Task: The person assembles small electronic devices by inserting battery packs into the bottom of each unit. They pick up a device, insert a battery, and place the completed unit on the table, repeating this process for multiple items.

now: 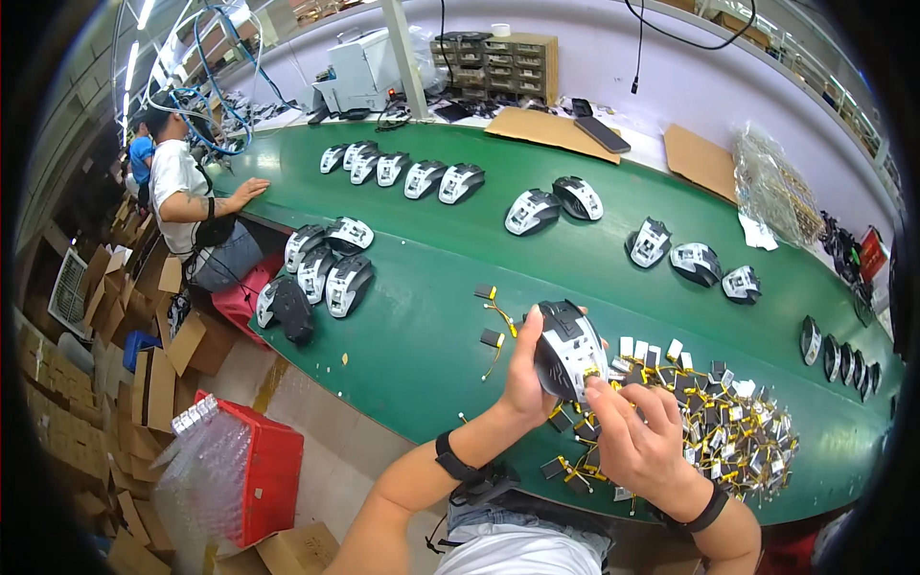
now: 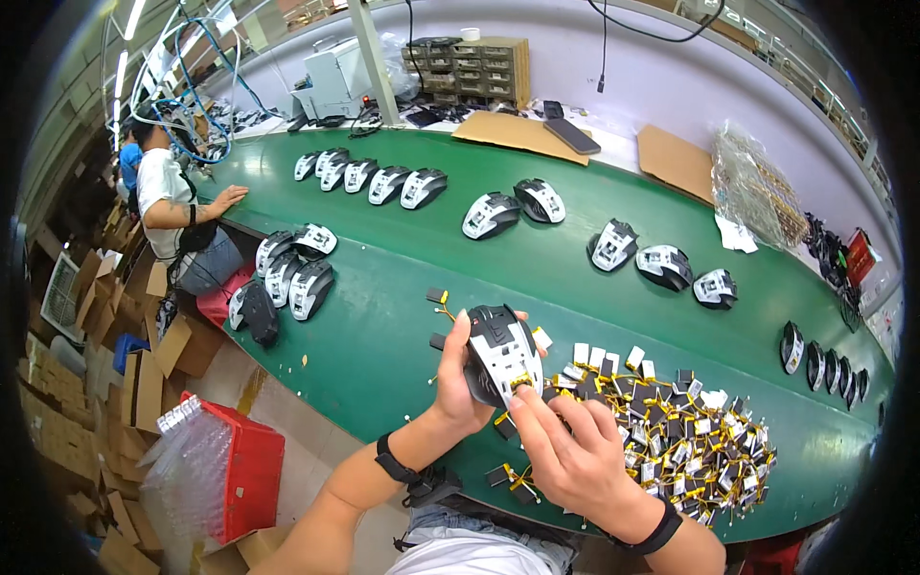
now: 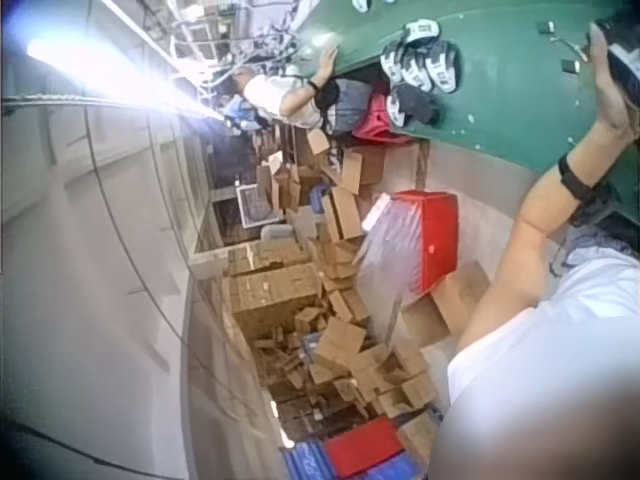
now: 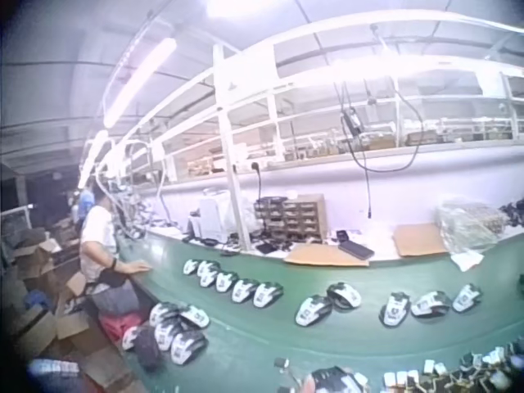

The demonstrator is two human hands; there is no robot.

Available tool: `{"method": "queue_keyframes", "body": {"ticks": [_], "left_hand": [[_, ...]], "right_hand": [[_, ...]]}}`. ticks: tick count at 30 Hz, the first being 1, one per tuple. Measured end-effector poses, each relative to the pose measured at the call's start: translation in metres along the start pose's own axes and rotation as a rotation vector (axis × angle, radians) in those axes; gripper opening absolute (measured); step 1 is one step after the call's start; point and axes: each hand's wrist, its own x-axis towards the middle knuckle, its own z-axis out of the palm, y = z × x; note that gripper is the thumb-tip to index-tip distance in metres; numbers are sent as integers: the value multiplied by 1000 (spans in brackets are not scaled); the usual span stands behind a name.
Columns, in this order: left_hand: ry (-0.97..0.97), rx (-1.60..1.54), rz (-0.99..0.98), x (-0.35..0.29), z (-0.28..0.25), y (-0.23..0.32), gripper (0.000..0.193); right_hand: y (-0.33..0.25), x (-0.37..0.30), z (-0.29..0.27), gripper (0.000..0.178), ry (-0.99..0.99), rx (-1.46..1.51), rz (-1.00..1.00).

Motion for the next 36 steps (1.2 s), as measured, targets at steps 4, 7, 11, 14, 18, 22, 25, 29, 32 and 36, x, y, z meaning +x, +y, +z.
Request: {"method": "queue_keyframes", "body": {"ticks": [4,7,11,14,18,22,25,29,32,36], "left_hand": [[-55,-14,-15,-1,-2,1,71],[-151,3,-29,-5,2,6,73],[-220,64,27,-8,3,10,76],[-240,111,81,-10,5,9,78],[-347,651,430,-9,-1,-12,85],[-446,470,8,-13,3,-2,92],[-410,672,53,-10,18,-3,73],[-349,591,60,-9,0,-6,53],[-291,773,6,-10,5,-16,45],[-353,717,114,5,-7,-27,31]], "right_hand": [[2,-1,-4,43,-5,72,7],[8,-9,-5,46,77,317,12],[17,-19,-15,45,155,520,186],[7,-7,-20,48,82,624,506],[6,3,-12,81,-53,718,574],[44,-6,-22,74,-124,597,628],[135,-47,-32,56,117,336,845],[285,-160,-59,65,-87,-392,1210],[311,-208,-63,66,-390,-639,1318],[379,-214,-45,58,-909,-985,1136]]}}
